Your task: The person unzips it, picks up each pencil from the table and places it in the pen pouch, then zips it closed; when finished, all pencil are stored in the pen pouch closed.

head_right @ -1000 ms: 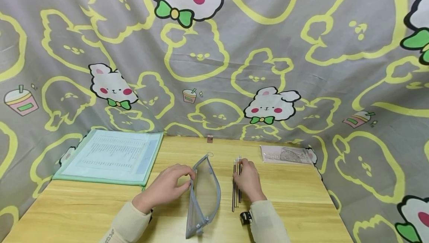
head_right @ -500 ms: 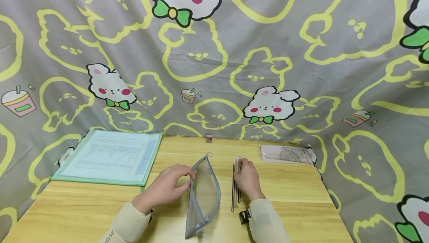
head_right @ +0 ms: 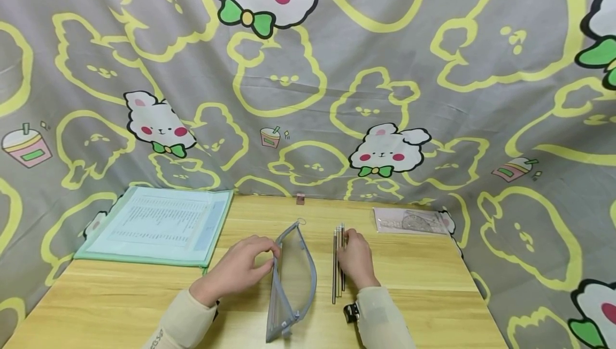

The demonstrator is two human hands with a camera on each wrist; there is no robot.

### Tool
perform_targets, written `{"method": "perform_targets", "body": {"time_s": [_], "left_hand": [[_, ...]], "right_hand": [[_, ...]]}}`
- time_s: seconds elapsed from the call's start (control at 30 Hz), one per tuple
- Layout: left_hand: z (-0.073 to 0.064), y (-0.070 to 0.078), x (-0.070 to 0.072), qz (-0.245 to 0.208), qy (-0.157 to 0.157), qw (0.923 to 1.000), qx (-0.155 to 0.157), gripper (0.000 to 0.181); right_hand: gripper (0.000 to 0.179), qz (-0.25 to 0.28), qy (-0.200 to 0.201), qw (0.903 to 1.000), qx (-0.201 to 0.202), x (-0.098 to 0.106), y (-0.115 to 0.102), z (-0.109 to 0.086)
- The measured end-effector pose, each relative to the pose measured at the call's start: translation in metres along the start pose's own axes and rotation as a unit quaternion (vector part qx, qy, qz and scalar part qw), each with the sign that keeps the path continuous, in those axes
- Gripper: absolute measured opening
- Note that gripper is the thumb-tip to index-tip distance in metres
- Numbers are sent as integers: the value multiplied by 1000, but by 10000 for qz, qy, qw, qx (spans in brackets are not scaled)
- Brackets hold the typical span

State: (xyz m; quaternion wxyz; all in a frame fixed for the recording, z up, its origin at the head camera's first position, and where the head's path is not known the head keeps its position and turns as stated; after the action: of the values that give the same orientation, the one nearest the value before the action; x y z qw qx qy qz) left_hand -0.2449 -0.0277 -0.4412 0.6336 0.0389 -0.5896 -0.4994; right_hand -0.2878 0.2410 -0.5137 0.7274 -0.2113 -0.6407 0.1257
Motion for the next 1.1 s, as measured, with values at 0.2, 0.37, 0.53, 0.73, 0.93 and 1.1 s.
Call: {"method": "perform_targets", "body": {"time_s": [0.2, 0.37, 0.53, 0.73, 0.93, 1.1], "left_hand": [[0, 0, 0, 42, 4, 10000, -26, 14], [0, -1, 0, 65, -5, 10000, -46, 14], [0, -1, 0, 33, -21, 10000, -46, 14], [0, 0, -1, 16, -44, 10000, -53, 14], [1, 0, -2, -43, -67, 9999, -73, 14], [1, 0, -2, -5, -47, 10000, -68, 14]], "right_hand": [[38, -209, -46, 9998, -28, 0, -1, 0], [35, -462, -152, 9987, -132, 0, 0, -2], [33, -553, -291, 9975, -317, 0, 3, -4], [36, -376, -327, 9977, -459, 1, 9, -6], [34, -133, -260, 9986, -433, 7, 6, -8], [30, 309, -278, 9984, -375, 17, -9, -12]]}}
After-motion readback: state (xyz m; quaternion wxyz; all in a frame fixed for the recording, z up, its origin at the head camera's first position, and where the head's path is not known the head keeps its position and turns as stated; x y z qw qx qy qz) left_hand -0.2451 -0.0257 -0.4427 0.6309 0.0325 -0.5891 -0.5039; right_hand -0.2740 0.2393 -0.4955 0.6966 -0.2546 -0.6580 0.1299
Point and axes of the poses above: each hand's wrist, its own z-axis towards the middle knuckle, its own x-axis out of the back of the hand, y = z × x, the point moved 9 cm from there along z, towards the middle knuckle, and after that the axes turned 7 degrees about -z, right-handed, at the moved point
